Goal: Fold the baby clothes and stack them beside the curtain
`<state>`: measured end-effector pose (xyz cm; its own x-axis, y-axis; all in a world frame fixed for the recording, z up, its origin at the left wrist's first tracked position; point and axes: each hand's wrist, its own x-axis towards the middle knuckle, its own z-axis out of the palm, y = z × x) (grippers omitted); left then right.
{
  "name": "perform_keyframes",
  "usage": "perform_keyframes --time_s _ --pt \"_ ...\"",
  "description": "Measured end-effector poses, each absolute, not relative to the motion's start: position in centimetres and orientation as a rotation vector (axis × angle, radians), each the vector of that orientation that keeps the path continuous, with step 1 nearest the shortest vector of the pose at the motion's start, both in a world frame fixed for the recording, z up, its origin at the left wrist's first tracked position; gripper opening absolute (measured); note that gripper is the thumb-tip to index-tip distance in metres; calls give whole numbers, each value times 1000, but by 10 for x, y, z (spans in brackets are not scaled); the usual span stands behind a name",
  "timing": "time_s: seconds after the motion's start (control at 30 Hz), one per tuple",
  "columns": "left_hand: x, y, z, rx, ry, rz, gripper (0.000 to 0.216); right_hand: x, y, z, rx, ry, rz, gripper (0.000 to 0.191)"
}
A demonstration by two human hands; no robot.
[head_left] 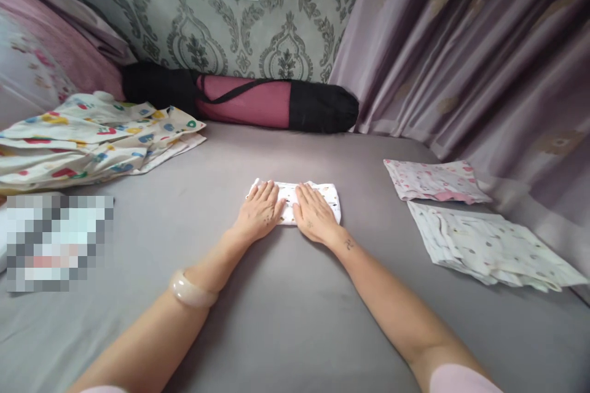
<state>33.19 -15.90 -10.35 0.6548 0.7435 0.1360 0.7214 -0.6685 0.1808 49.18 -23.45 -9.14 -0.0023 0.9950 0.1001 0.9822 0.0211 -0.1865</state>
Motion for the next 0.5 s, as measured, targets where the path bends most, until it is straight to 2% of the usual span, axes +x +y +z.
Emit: perform_keyframes --time_s 0.2,0.3,0.5 --pt "328 -157 -91 2680 1385 211 63 504 -235 -93 -2164 -1983 10 62" --pt "325 -153 -92 2627 1384 75 65 509 -235 -90 -2223 -1980 110 62" --pt "320 -141 -100 2595 1445 275 60 521 -232 -88 -2286 -1896 86 62"
